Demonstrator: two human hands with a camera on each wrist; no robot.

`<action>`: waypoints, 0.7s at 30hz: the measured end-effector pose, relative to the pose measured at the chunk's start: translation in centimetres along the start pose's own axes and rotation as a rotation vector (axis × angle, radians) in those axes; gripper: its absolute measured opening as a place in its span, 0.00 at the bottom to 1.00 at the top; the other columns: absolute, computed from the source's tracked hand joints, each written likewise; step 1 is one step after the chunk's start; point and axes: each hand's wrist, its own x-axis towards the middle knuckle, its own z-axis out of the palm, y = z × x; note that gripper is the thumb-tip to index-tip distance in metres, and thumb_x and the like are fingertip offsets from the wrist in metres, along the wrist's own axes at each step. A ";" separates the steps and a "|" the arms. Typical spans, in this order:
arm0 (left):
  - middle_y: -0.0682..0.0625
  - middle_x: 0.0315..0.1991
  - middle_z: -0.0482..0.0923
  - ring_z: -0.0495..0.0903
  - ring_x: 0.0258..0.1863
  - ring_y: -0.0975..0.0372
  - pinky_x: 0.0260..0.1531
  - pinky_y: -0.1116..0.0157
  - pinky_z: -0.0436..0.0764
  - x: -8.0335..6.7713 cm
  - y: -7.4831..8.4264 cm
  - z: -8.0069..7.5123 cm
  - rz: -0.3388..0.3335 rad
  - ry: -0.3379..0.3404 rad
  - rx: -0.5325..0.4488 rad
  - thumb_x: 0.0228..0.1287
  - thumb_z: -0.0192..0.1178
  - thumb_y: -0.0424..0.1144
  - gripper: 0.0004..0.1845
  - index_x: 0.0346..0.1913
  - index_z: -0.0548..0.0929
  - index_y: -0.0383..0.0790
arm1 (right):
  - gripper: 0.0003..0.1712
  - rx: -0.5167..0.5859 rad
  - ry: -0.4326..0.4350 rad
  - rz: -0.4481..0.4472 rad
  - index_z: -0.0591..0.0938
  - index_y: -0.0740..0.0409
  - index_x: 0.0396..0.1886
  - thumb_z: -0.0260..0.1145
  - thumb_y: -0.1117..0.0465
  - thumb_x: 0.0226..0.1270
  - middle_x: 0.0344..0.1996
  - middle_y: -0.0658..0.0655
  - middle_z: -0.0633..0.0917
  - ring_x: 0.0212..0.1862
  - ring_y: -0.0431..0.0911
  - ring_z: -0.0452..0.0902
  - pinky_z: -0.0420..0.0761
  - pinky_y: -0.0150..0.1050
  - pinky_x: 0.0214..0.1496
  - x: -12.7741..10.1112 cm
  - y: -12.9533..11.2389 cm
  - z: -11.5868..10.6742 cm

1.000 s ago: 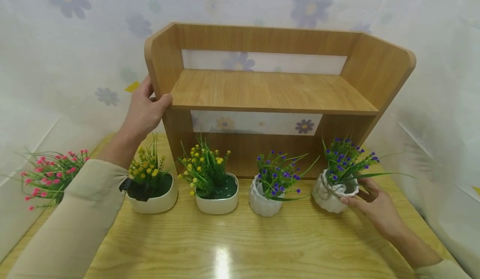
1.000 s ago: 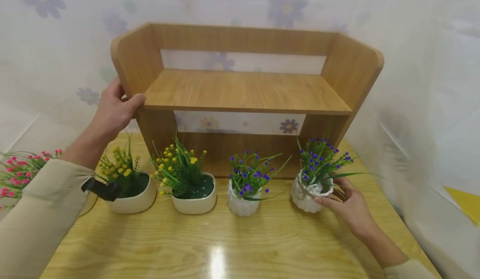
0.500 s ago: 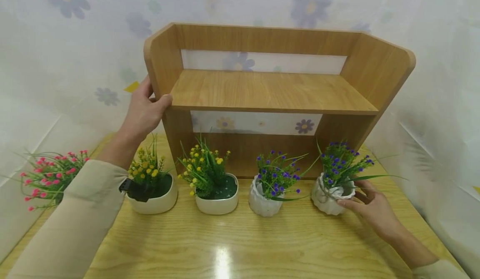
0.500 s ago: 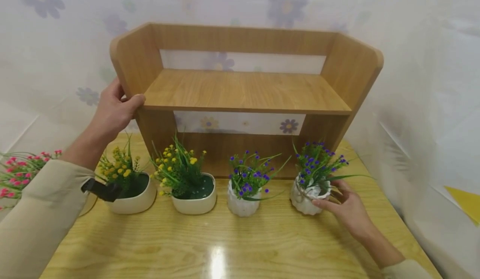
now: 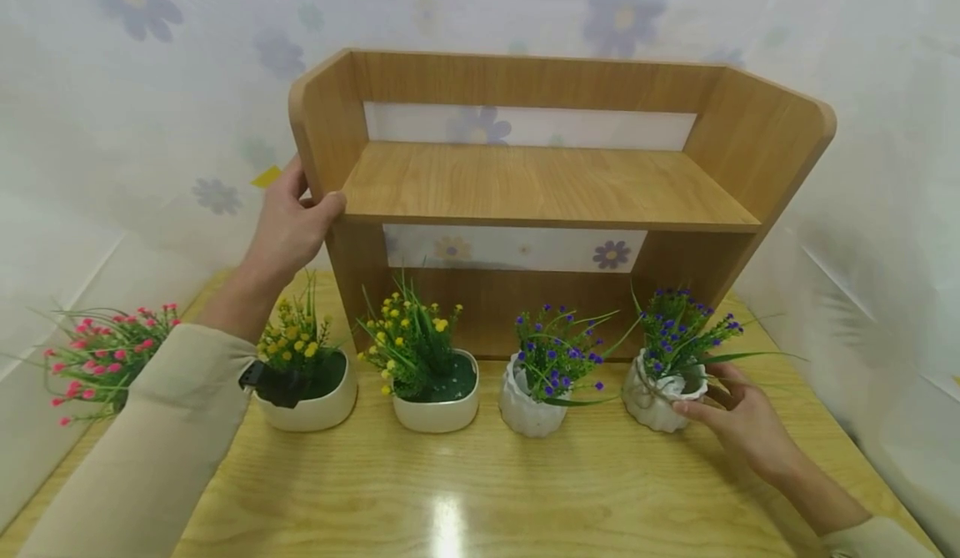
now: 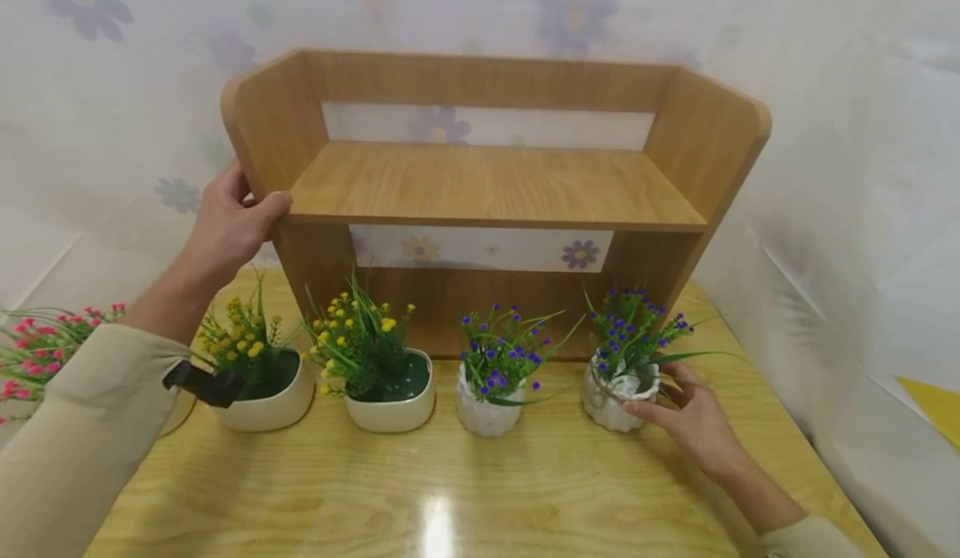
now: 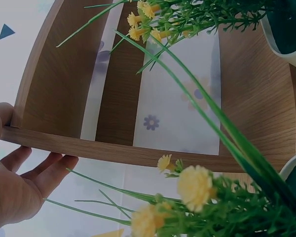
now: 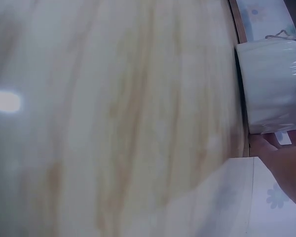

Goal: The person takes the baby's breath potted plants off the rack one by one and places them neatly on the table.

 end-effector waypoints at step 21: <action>0.43 0.69 0.67 0.75 0.61 0.43 0.56 0.42 0.77 0.3 -0.2 0.3 0.036 -0.007 -0.008 0.72 0.49 0.35 0.32 0.77 0.63 0.56 | 0.38 -0.010 0.011 0.014 0.60 0.73 0.69 0.70 0.65 0.68 0.67 0.73 0.63 0.65 0.51 0.71 0.80 0.28 0.50 -0.2 0.5 -0.1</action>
